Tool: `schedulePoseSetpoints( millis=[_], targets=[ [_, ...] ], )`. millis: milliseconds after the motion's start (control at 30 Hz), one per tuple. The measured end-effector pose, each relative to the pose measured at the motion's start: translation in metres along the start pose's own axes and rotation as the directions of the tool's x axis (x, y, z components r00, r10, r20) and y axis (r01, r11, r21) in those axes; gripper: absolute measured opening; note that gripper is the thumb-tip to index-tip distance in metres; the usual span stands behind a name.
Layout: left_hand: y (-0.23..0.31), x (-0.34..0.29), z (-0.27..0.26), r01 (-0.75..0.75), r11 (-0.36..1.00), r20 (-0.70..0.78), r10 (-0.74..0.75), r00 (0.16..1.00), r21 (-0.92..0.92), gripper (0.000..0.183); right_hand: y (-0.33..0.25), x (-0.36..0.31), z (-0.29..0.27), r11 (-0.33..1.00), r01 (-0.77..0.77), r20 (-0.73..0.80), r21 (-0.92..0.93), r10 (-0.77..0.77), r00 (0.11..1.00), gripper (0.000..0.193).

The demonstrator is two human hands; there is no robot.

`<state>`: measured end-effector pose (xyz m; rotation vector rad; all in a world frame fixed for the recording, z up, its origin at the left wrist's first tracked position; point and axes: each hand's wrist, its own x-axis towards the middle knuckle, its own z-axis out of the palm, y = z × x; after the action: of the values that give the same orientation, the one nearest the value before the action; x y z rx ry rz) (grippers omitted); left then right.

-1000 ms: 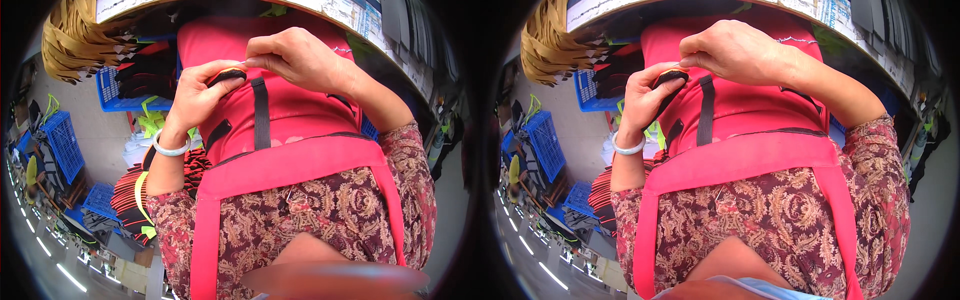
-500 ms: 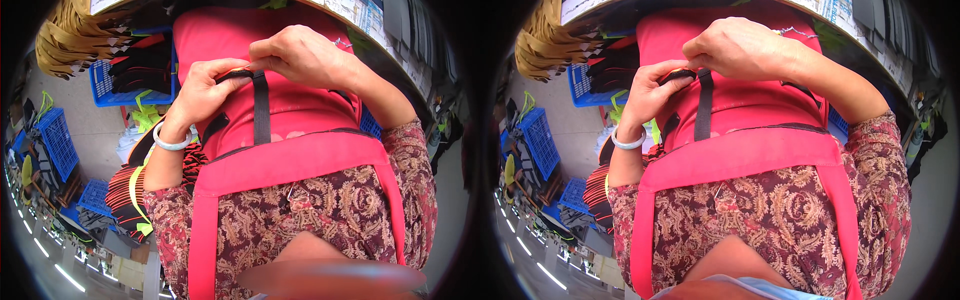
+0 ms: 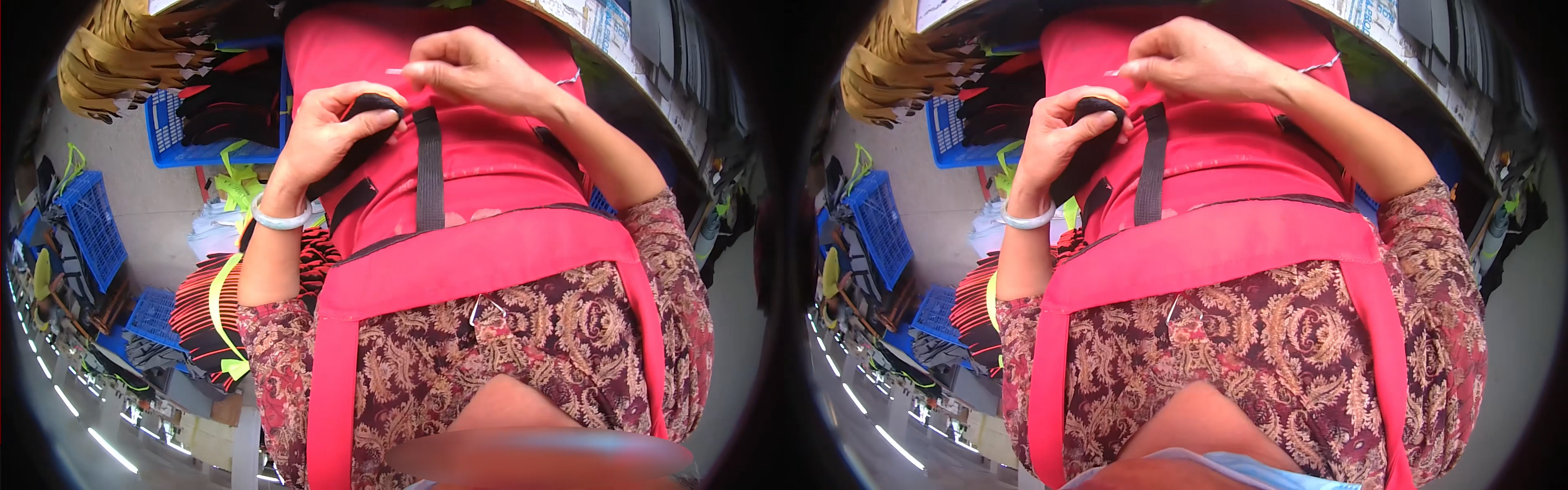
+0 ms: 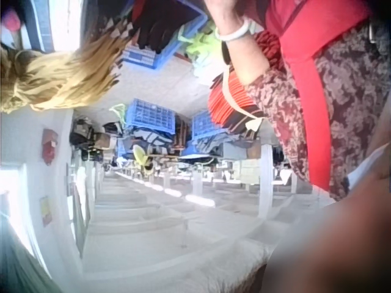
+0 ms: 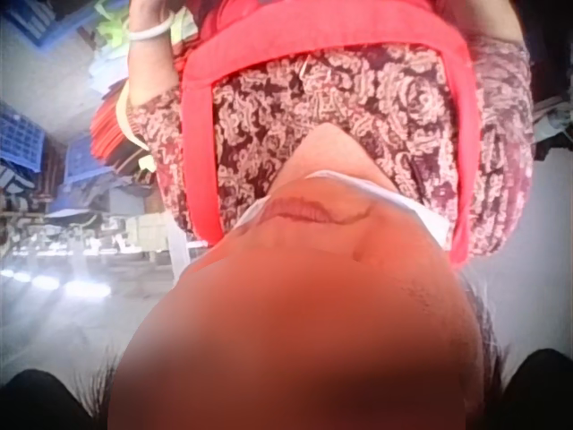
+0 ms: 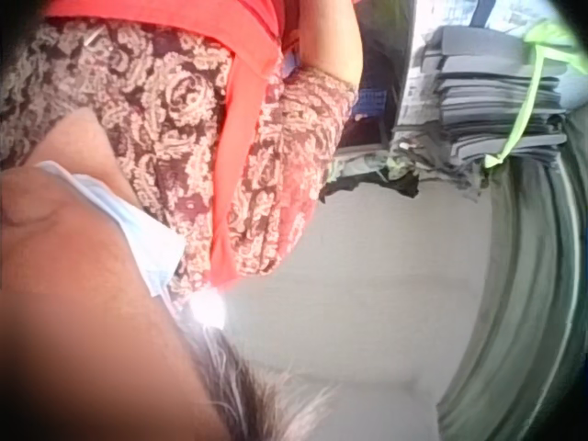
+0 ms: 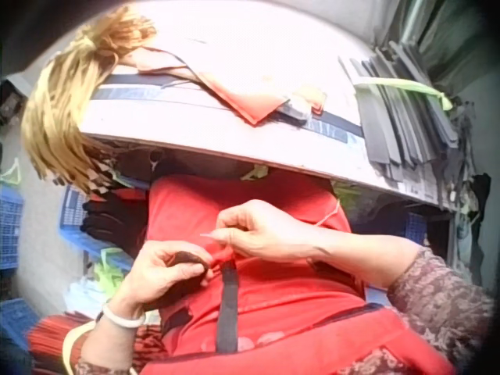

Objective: Manually assembling and sewing components for footwear or outdoor gear at a manufacturing station.

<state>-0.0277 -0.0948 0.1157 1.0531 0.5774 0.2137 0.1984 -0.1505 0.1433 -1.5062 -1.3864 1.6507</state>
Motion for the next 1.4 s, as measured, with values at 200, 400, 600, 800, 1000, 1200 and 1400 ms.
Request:
schedulePoseSetpoints(
  millis=[200, 400, 600, 800, 1000, 1200, 1400],
  targets=[
    [0.004, -0.006, 0.001, -0.035, 0.999, -0.052, 0.035, 0.998, -0.014, 0.018, -0.022, -0.013, 0.006, 0.986, 0.067, 0.047, -0.155, -0.061, 0.997, 0.025],
    [-0.003, -0.006, 0.001, 0.005, 1.0, -0.031, -0.005, 1.0, 0.01, 0.02, -0.013, -0.01, 0.009, 0.944, 0.195, 0.078, -0.267, -0.181, 0.98, 0.024],
    [-0.006, -0.004, 0.007, -0.032, 0.999, 0.012, 0.033, 0.999, -0.044, 0.016, -0.002, -0.007, 0.014, 0.992, 0.1, 0.092, 0.081, -0.107, 0.99, 0.027],
    [0.003, -0.003, 0.005, -0.064, 0.986, -0.029, 0.06, 0.998, -0.154, 0.015, 0.001, 0.005, 0.016, 0.803, -0.19, 0.255, 0.565, 0.049, 0.966, 0.028],
    [0.002, -0.007, -0.004, -0.088, 0.984, -0.099, 0.074, 0.992, -0.152, 0.017, -0.001, -0.001, 0.003, 0.991, 0.08, -0.037, -0.11, -0.084, 0.996, 0.03],
    [-0.002, -0.007, -0.006, -0.096, 0.989, -0.079, 0.087, 0.993, -0.115, 0.018, -0.013, -0.006, 0.015, 0.981, 0.135, 0.014, -0.14, -0.135, 0.991, 0.025],
    [-0.009, -0.006, 0.005, -0.169, 0.977, -0.105, 0.156, 0.982, -0.132, 0.018, -0.004, -0.007, 0.025, 0.845, -0.098, 0.134, 0.526, 0.031, 0.99, 0.024]
  ],
)
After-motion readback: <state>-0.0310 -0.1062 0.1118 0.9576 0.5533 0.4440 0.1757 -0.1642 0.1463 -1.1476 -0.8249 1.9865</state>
